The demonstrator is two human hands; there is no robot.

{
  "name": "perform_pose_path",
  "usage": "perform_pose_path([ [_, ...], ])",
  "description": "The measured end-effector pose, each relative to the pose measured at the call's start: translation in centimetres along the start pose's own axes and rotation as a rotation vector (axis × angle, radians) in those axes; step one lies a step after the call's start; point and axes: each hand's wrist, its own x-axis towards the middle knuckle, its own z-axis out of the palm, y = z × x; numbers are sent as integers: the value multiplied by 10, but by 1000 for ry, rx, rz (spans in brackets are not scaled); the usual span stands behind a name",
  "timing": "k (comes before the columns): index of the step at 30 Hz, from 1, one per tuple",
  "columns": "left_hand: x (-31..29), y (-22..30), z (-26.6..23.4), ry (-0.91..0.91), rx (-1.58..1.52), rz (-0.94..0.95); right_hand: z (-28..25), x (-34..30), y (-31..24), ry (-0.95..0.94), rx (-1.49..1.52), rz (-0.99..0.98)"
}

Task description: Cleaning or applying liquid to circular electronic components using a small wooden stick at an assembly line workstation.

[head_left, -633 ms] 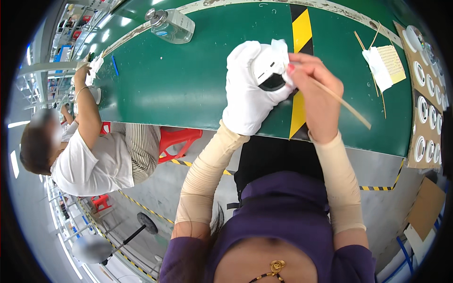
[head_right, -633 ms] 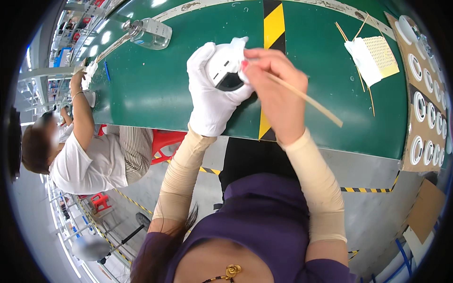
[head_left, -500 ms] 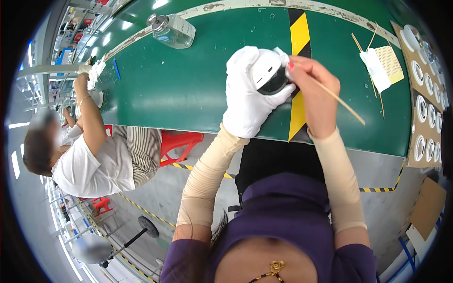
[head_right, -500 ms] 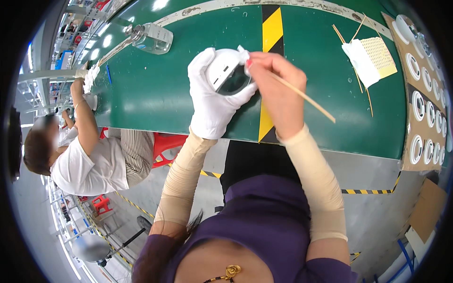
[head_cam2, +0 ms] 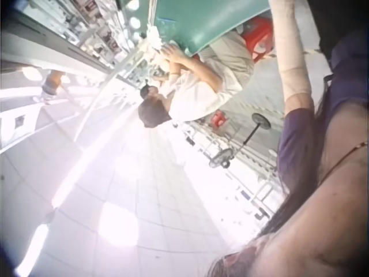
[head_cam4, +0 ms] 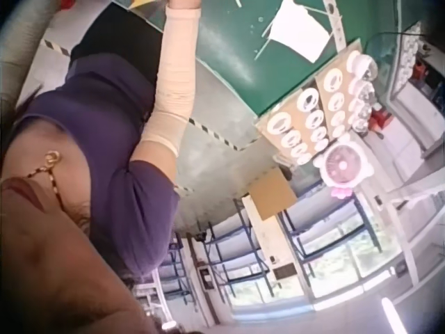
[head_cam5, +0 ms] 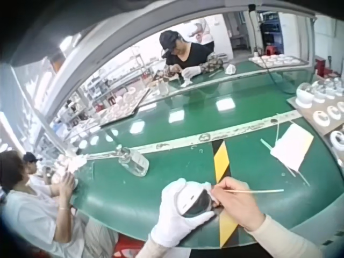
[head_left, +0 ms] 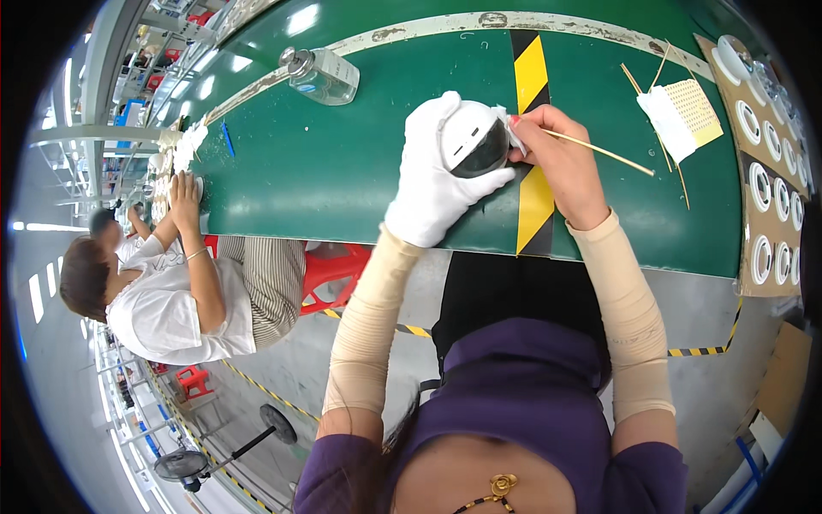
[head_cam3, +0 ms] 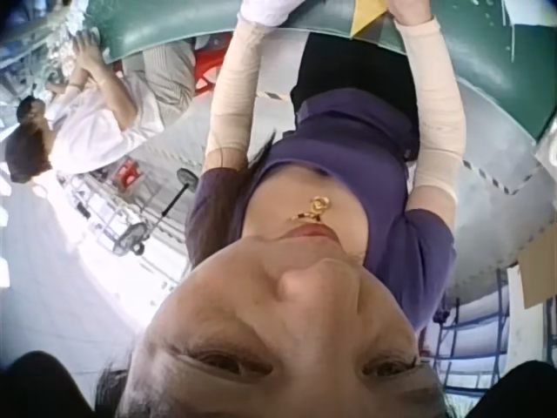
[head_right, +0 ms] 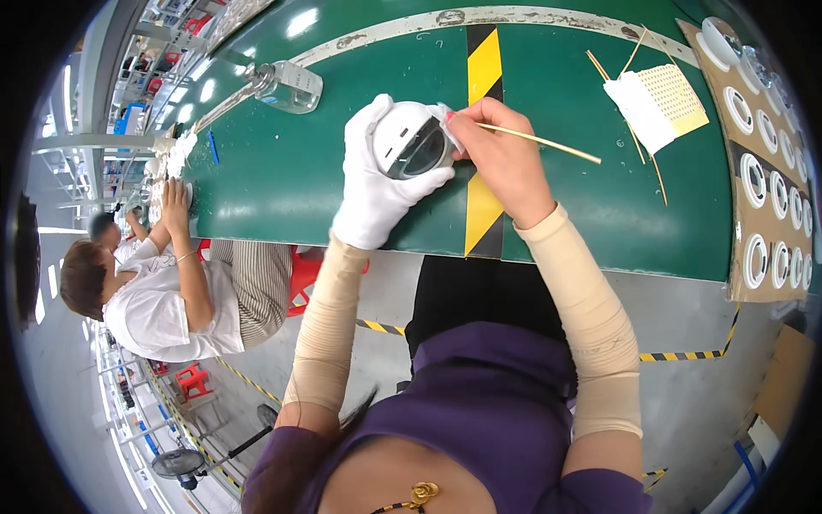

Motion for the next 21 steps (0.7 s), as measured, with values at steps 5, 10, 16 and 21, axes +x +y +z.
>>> perform_pose_path([
  [5, 26, 7, -38, -380, -72, -96, -5, 2, -12, -143, -203, 58],
  [10, 14, 16, -21, -227, 11, -203, -4, 1, -9, -216, -257, -140],
  [16, -4, 27, 11, 122, 261, -133, 14, -6, -15, -134, -477, -371],
  [21, -6, 25, 11, 138, 241, -123, 18, -2, -16, -107, -411, -272],
])
